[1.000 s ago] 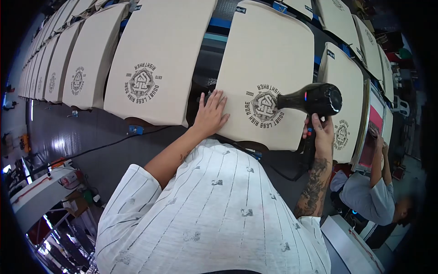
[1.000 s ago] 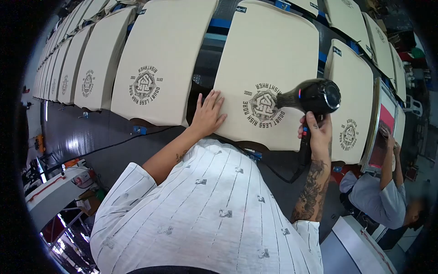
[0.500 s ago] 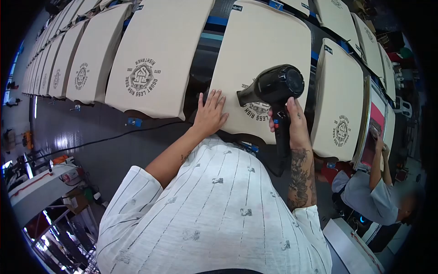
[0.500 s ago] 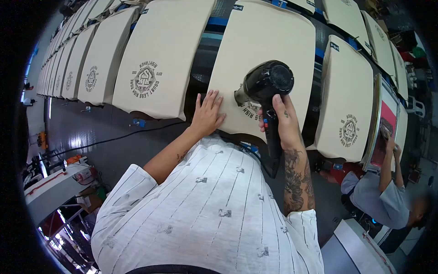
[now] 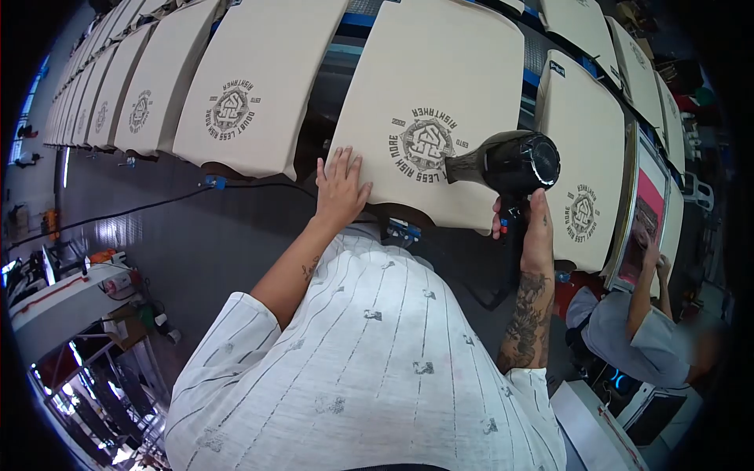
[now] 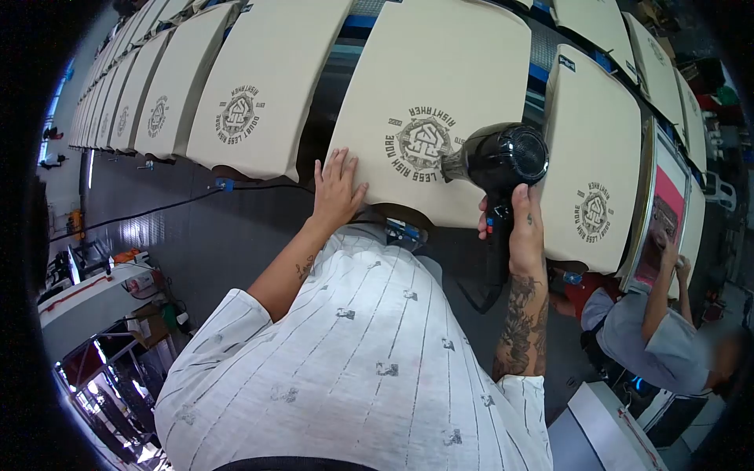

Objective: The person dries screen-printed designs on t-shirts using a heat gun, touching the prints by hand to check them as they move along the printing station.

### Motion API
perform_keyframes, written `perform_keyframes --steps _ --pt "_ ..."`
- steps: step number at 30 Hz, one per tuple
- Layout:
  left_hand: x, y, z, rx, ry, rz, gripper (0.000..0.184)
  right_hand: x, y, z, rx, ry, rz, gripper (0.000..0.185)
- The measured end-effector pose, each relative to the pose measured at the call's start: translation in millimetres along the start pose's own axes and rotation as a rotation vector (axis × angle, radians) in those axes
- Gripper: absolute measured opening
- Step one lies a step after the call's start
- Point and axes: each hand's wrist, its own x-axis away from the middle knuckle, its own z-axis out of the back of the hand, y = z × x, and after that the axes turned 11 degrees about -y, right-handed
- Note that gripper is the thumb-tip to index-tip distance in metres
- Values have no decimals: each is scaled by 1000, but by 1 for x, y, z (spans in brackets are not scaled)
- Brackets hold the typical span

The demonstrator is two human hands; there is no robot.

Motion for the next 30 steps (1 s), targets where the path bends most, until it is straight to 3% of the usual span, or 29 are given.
perform_keyframes --steps 11,20,26,30 --pt "-33 -5 5 55 -54 -91 57 -54 -30 13 28 96 13 68" --pt "-62 -25 10 81 -80 -208 58 -118 -45 -44 29 43 -18 73" --pt "-65 -36 6 71 -91 -220 59 -96 -28 -87 24 -154 -68 68" --pt "-62 -39 6 88 -139 -251 58 -55 -14 -92 51 -150 -65 66"
